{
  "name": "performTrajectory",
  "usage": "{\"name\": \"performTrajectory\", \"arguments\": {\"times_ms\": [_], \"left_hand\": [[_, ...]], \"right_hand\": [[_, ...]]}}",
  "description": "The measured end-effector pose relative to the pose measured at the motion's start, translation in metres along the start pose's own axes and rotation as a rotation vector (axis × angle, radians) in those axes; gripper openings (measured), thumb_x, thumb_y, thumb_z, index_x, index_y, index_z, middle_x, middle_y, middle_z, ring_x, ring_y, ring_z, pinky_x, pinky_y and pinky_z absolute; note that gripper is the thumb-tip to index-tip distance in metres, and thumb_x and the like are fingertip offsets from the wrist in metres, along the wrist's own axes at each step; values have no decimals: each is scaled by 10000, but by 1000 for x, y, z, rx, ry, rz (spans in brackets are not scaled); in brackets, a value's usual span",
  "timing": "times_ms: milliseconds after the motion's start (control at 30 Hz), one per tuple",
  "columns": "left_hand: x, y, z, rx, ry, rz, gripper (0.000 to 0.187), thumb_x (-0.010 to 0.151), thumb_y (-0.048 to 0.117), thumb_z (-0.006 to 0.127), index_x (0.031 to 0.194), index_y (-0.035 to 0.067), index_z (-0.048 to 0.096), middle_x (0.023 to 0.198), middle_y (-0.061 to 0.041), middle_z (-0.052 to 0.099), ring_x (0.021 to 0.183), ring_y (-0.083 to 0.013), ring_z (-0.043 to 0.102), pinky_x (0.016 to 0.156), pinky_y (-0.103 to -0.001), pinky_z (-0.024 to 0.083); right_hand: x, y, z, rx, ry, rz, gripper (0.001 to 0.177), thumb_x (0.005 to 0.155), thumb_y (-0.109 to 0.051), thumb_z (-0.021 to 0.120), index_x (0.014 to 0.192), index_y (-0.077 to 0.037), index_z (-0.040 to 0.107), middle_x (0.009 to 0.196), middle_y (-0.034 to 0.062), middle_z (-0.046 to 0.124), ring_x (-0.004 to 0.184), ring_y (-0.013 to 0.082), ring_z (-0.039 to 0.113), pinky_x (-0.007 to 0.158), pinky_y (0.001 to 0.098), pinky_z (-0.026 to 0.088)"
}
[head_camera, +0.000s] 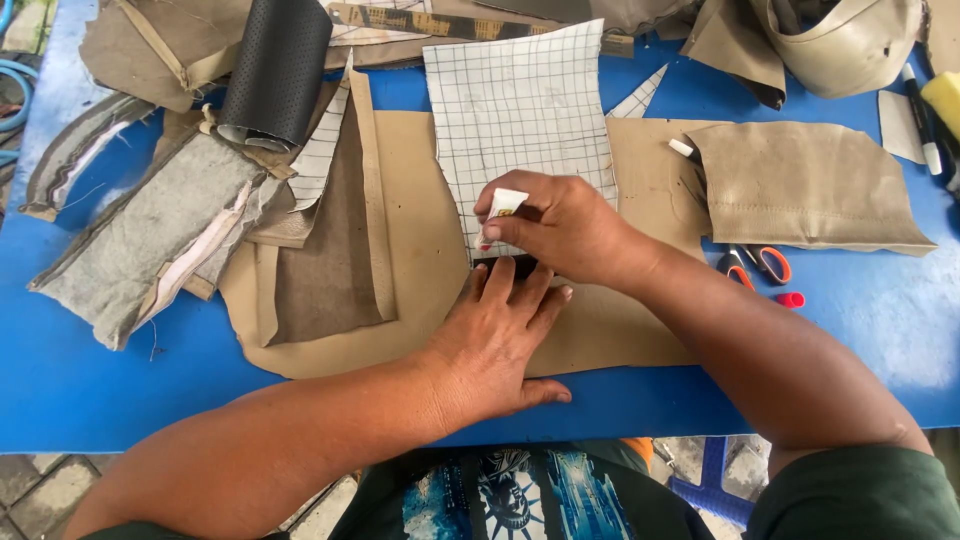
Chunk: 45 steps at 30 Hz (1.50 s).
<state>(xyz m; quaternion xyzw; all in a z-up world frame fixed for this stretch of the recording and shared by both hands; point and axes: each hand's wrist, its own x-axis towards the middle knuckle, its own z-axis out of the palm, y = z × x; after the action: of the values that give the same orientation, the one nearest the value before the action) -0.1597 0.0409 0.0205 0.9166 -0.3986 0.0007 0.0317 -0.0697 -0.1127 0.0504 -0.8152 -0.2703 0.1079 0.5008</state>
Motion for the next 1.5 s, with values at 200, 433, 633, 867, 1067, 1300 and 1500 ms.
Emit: {"name": "performTrajectory", "arguments": {"times_ms": [200, 433, 633, 867, 1067, 1300, 1500], "left_hand": [[2, 0, -3, -6, -7, 13, 1040, 813, 873, 492, 1512, 102, 479, 1488, -208, 441, 1300, -481, 414, 1053, -634, 431], [0, 0, 1, 3, -7, 30, 1054, 810, 869, 505, 1516, 87, 487, 1527, -237, 416, 1262, -475, 444, 1020, -620, 456], [5, -5, 1, 18, 37, 40, 1045, 802, 847, 542, 1508, 78, 485, 1500, -217, 470, 1211, -441, 487, 966, -564, 495], [15, -24, -31, -172, -6, 25, 578, 979, 387, 567, 1418, 12, 566, 1305, -219, 632, 1081, -408, 633, 827, -444, 604], [26, -61, 16, -109, 105, -161, 193, 1003, 208, 598, 1072, 65, 708, 906, -91, 650, 817, -280, 717, 662, -344, 615], [36, -68, 12, -42, 220, -206, 127, 937, 175, 711, 967, 65, 656, 817, -83, 623, 688, -297, 730, 557, -376, 604], [35, -68, 47, 192, 444, -20, 63, 921, 145, 695, 866, 124, 672, 780, -37, 520, 731, -219, 636, 569, -332, 567]], "right_hand": [[1, -8, -9, -41, -89, -2, 149, 941, -61, 717, 1086, -94, 737, 899, 128, 781, 753, 201, 694, 786, 351, 573], [-36, -10, -66, -278, -52, 190, 165, 924, -51, 695, 1079, -90, 733, 661, 151, 681, 653, 244, 618, 686, 413, 518], [-57, 26, -92, -330, 35, 50, 109, 941, -36, 686, 1047, -55, 672, 714, 149, 634, 681, 243, 621, 658, 386, 501], [-59, 27, -62, -474, -49, -67, 243, 774, -168, 876, 987, -159, 759, 917, 28, 754, 771, 259, 733, 677, 367, 592], [-51, 49, -63, -466, 19, 185, 188, 858, -209, 795, 1044, -210, 765, 954, 17, 800, 944, 296, 754, 800, 426, 587], [-44, 45, -57, -869, 94, 209, 201, 854, -374, 805, 1026, -326, 713, 939, -8, 696, 892, 265, 738, 784, 431, 606], [-47, 24, -54, -1026, -16, -74, 133, 790, -158, 822, 887, -213, 749, 870, -35, 700, 805, 179, 739, 700, 335, 611]]}}
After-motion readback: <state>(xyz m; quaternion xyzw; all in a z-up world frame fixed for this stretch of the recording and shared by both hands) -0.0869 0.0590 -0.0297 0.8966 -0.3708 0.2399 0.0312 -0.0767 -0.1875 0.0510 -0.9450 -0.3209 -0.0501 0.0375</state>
